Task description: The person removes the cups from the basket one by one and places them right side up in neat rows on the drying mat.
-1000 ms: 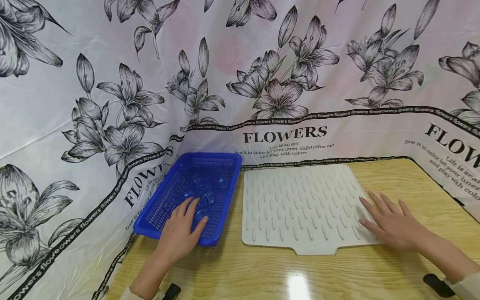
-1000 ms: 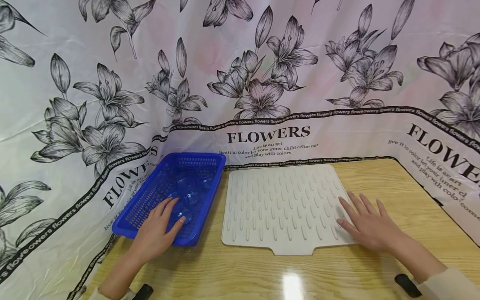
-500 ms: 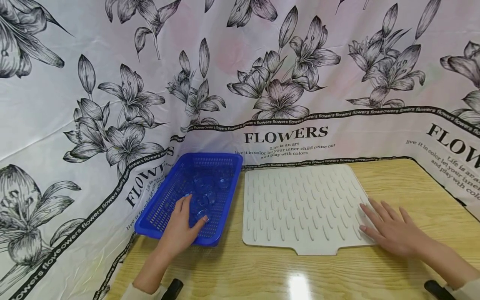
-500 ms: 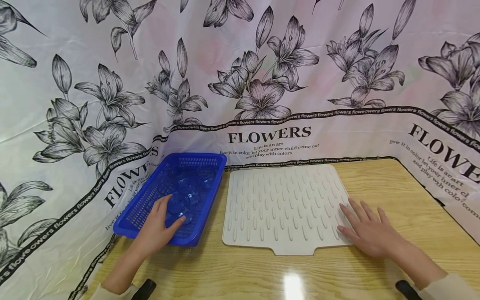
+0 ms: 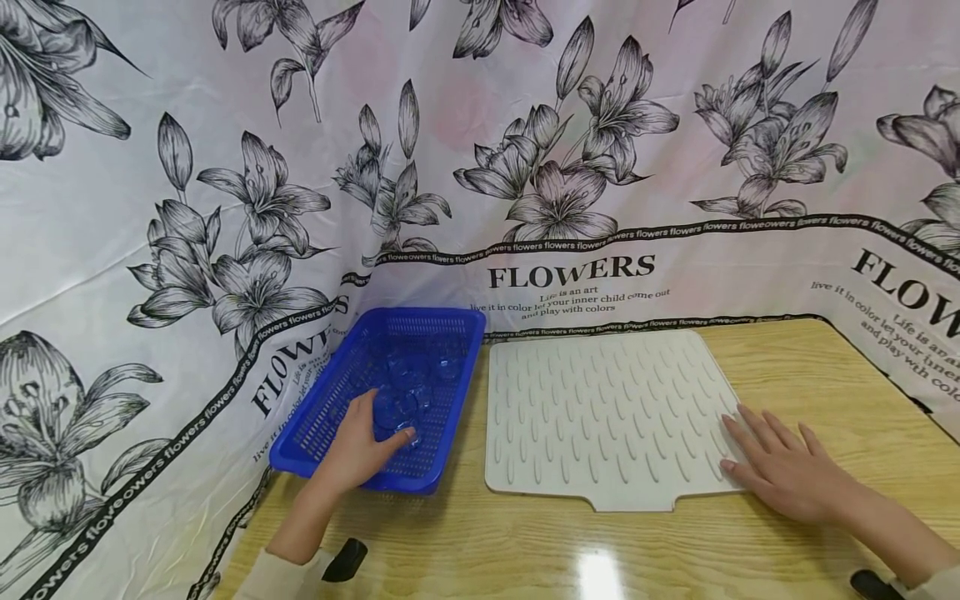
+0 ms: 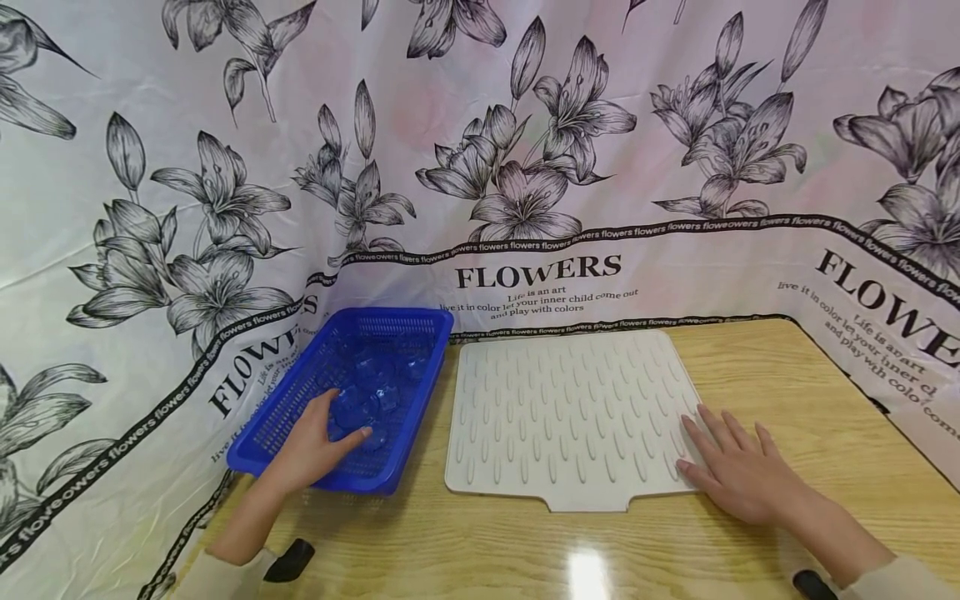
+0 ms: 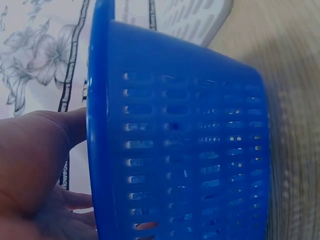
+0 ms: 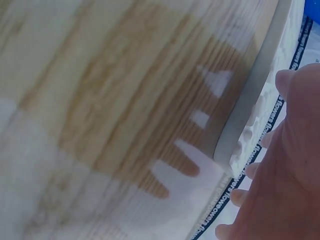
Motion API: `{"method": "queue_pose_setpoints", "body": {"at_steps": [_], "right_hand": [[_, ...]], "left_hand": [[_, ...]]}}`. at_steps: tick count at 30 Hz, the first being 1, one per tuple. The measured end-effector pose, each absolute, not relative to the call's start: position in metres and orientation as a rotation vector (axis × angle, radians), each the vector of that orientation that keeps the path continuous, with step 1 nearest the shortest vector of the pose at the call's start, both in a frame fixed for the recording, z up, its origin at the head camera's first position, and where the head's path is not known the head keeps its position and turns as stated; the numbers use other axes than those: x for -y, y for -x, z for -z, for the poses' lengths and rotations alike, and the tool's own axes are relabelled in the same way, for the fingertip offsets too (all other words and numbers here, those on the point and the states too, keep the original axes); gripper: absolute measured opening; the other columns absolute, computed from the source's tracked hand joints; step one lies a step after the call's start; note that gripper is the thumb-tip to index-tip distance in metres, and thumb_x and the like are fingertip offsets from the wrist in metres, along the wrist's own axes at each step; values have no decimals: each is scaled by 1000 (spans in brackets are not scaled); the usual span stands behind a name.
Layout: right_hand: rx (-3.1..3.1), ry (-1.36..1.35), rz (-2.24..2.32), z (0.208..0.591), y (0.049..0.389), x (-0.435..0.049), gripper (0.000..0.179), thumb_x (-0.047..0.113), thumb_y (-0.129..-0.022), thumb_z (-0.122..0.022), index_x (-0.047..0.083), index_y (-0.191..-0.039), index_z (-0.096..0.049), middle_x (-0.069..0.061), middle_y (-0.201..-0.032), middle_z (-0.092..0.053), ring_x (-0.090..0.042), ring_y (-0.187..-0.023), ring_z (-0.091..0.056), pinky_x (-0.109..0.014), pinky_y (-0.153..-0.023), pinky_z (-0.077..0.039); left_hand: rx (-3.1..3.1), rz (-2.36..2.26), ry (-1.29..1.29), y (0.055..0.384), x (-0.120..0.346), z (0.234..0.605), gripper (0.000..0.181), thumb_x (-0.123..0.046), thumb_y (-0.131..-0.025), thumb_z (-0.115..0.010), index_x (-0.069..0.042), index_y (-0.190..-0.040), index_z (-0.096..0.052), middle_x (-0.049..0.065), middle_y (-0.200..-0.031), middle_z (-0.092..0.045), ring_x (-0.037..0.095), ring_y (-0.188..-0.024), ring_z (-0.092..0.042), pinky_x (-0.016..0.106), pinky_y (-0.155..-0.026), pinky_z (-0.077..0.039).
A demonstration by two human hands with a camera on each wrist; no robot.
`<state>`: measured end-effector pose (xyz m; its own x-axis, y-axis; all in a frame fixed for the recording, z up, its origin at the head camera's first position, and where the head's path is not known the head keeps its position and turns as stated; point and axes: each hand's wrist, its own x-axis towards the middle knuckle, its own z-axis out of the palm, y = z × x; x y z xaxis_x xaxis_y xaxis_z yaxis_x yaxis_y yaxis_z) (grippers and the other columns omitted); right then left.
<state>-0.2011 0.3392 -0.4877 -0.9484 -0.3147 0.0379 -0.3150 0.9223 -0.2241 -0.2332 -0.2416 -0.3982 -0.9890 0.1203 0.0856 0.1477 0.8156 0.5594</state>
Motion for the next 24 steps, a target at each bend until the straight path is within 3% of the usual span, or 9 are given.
{"method": "queue_pose_setpoints", "body": {"at_steps": [11,24], "right_hand": [[3096,-478,-411,497,200,-342,71,45,-108,-46,-3,-158,-31,-32,-162,-23,-61,-144,-19,-82,-107,-7],[3090,-482,-421,496,201,-340,70,44,-108,-47,-4,-158,-30,-33,-161,-24,-60,-143,-21,-82,-106,-9]], "left_hand": [[3010,993,109,238,244,399,101,-39,-90,-78,16,-153,-22,41,-155,-27,55,-144,-29,66,-115,-31],[3010,1081,30,248,246,399,104,-37,-88,-81,14,-155,-21,35,-157,-32,53,-145,-31,64,-114,-34]]}}
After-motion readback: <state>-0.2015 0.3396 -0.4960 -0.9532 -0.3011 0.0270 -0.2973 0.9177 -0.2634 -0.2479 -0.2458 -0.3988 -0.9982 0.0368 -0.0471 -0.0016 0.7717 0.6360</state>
